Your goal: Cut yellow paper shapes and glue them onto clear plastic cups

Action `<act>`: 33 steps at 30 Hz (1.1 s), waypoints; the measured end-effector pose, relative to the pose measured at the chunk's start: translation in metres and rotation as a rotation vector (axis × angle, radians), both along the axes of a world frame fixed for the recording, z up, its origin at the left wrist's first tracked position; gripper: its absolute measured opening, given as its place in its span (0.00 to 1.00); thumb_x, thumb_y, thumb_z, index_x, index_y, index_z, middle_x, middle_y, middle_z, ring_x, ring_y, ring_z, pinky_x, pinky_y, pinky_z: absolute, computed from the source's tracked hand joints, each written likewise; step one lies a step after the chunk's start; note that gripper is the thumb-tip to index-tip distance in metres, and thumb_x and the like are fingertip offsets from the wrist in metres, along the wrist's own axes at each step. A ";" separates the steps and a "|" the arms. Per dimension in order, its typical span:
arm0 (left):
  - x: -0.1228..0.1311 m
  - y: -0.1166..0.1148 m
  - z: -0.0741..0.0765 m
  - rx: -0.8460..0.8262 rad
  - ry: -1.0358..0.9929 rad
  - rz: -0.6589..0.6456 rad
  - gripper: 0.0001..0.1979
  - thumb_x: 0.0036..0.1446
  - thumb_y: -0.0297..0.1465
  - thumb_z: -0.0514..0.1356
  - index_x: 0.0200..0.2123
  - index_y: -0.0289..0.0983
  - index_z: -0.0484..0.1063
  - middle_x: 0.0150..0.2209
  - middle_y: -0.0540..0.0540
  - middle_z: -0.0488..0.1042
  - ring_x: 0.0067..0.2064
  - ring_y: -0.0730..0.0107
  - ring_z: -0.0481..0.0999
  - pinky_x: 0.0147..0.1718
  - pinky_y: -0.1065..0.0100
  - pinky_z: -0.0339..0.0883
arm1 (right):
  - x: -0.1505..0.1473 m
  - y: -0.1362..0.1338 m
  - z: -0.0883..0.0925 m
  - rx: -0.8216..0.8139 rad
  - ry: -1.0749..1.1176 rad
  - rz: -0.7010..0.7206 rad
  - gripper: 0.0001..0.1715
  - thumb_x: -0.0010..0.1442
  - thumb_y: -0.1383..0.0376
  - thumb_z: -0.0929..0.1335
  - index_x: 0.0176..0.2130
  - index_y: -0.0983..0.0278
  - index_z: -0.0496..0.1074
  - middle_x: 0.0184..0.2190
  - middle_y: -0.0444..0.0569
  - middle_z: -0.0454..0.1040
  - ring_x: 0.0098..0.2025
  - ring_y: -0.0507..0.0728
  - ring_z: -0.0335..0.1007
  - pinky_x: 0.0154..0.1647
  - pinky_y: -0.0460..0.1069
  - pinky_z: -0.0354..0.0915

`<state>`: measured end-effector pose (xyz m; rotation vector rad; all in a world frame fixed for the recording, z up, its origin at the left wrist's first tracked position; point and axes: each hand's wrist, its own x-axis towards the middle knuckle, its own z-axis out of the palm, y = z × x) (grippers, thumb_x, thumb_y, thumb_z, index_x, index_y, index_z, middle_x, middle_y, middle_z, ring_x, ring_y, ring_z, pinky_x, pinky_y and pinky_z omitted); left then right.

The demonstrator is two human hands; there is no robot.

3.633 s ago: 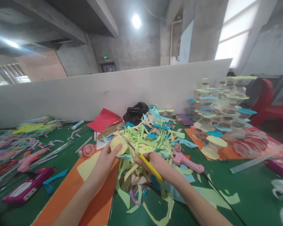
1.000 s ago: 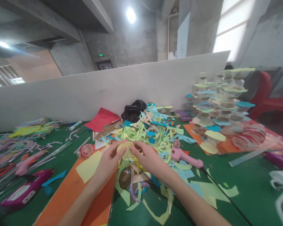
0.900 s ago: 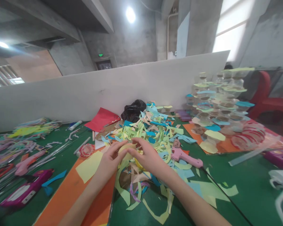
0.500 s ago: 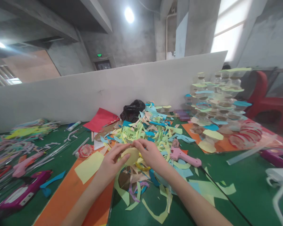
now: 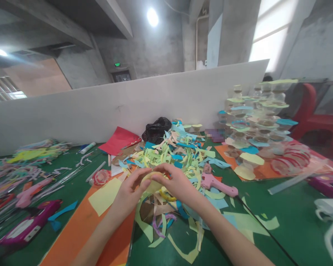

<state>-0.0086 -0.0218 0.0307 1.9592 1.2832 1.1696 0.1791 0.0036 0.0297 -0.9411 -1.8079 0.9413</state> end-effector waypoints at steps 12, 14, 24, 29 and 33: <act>-0.005 -0.006 0.012 0.035 0.104 -0.057 0.15 0.64 0.37 0.56 0.53 0.45 0.70 0.55 0.45 0.72 0.56 0.63 0.71 0.53 0.66 0.66 | 0.005 -0.004 0.001 0.055 -0.037 0.025 0.17 0.62 0.57 0.69 0.49 0.61 0.71 0.48 0.50 0.74 0.51 0.58 0.69 0.54 0.54 0.64; -0.011 -0.013 0.011 0.052 0.177 -0.071 0.15 0.65 0.36 0.56 0.54 0.48 0.69 0.57 0.46 0.71 0.58 0.64 0.70 0.56 0.65 0.64 | 0.011 -0.011 0.005 0.079 -0.089 0.074 0.21 0.61 0.57 0.71 0.52 0.59 0.69 0.51 0.49 0.72 0.55 0.58 0.66 0.57 0.54 0.61; -0.022 -0.060 -0.034 0.078 0.442 -0.143 0.14 0.63 0.26 0.53 0.48 0.46 0.71 0.60 0.44 0.69 0.58 0.62 0.73 0.52 0.64 0.72 | 0.014 -0.039 -0.007 0.162 -0.491 0.272 0.26 0.61 0.56 0.72 0.56 0.59 0.68 0.52 0.51 0.73 0.54 0.61 0.68 0.52 0.52 0.63; -0.032 -0.077 -0.025 0.076 0.604 -0.153 0.10 0.62 0.32 0.58 0.46 0.47 0.71 0.61 0.46 0.69 0.58 0.61 0.74 0.50 0.62 0.74 | 0.006 -0.043 -0.013 0.249 -0.566 0.298 0.19 0.63 0.65 0.71 0.53 0.65 0.69 0.49 0.53 0.74 0.52 0.61 0.69 0.53 0.53 0.64; -0.042 -0.090 -0.023 0.110 0.601 -0.078 0.10 0.63 0.33 0.56 0.47 0.49 0.71 0.56 0.49 0.74 0.54 0.64 0.77 0.48 0.65 0.75 | 0.004 -0.044 -0.015 0.366 -0.573 0.280 0.16 0.63 0.66 0.70 0.51 0.65 0.70 0.51 0.53 0.73 0.54 0.60 0.67 0.56 0.53 0.62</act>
